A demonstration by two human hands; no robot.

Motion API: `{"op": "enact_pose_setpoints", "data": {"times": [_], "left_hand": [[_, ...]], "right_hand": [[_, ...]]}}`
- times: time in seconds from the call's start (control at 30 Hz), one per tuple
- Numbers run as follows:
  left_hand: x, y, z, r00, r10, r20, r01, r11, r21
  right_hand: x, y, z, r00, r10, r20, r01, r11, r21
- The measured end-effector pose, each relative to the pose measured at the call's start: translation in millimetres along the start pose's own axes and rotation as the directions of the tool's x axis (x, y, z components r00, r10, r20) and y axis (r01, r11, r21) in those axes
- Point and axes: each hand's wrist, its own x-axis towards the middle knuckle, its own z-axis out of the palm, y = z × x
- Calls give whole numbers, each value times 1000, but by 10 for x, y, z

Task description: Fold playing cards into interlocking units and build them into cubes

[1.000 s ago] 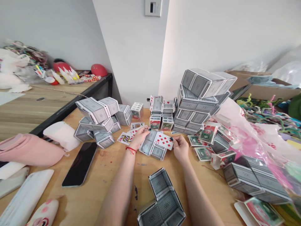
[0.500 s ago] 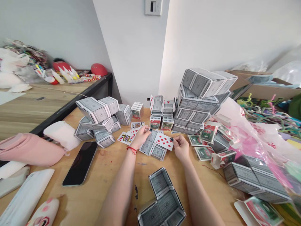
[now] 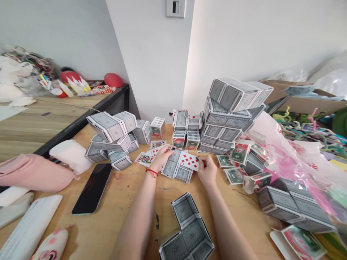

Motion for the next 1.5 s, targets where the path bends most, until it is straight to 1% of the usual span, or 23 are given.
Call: {"op": "enact_pose_setpoints", "data": {"times": [0.13, 0.3, 0.37, 0.43, 0.5, 0.57, 0.63, 0.7, 0.77, 0.87, 1.0, 1.1, 1.2, 1.33, 1.43, 1.5], "left_hand": [[-19, 10, -4, 999, 18, 27, -20, 998, 54], [-52, 58, 21, 992, 67, 107, -79, 991, 112], [-58, 68, 34, 992, 73, 107, -89, 983, 161], [-60, 72, 47, 995, 69, 76, -83, 978, 194], [-60, 75, 62, 997, 65, 46, -73, 979, 188], [-58, 80, 74, 998, 52, 32, -57, 984, 167], [-56, 84, 82, 999, 29, 27, -32, 988, 150], [-53, 81, 83, 1000, 5, 30, -9, 992, 126], [-51, 71, 80, 999, -4, 49, -1, 995, 100], [-48, 54, 77, 997, -8, 78, 2, 997, 79], [-40, 50, 88, 997, 13, 78, -22, 994, 109], [-27, 47, 101, 996, 50, 79, -60, 988, 141], [-8, 30, 103, 994, 63, 90, -75, 988, 138], [4, 9, 89, 993, 50, 109, -63, 991, 119], [-5, 11, 74, 990, 39, 138, -50, 996, 79], [-13, 15, 72, 988, 55, 146, -67, 995, 79]], "right_hand": [[-29, -45, 12, 999, -34, -40, 32, 998, -47], [-76, -71, 50, 996, -64, -59, 60, 995, -75], [-75, -67, 71, 997, -21, -75, 19, 999, -31], [-56, -56, 91, 995, 63, -79, -57, 996, 69], [-25, -44, 107, 987, 159, -32, -149, 968, 201], [3, -33, 120, 970, 231, 72, -242, 919, 313], [17, -25, 131, 947, 259, 191, -312, 885, 346], [16, -18, 142, 932, 260, 254, -334, 887, 319], [4, -12, 154, 931, 249, 268, -325, 900, 290], [-20, -5, 176, 946, 209, 247, -275, 921, 274], [-51, -14, 206, 972, 154, 176, -185, 967, 175], [-74, -36, 218, 979, 130, 155, -154, 977, 147], [-90, -57, 213, 965, 147, 218, -190, 963, 191], [-85, -53, 199, 936, 154, 316, -231, 947, 221], [-67, -27, 199, 934, 147, 326, -220, 955, 199], [-55, -13, 201, 931, 134, 341, -205, 961, 184]]}}
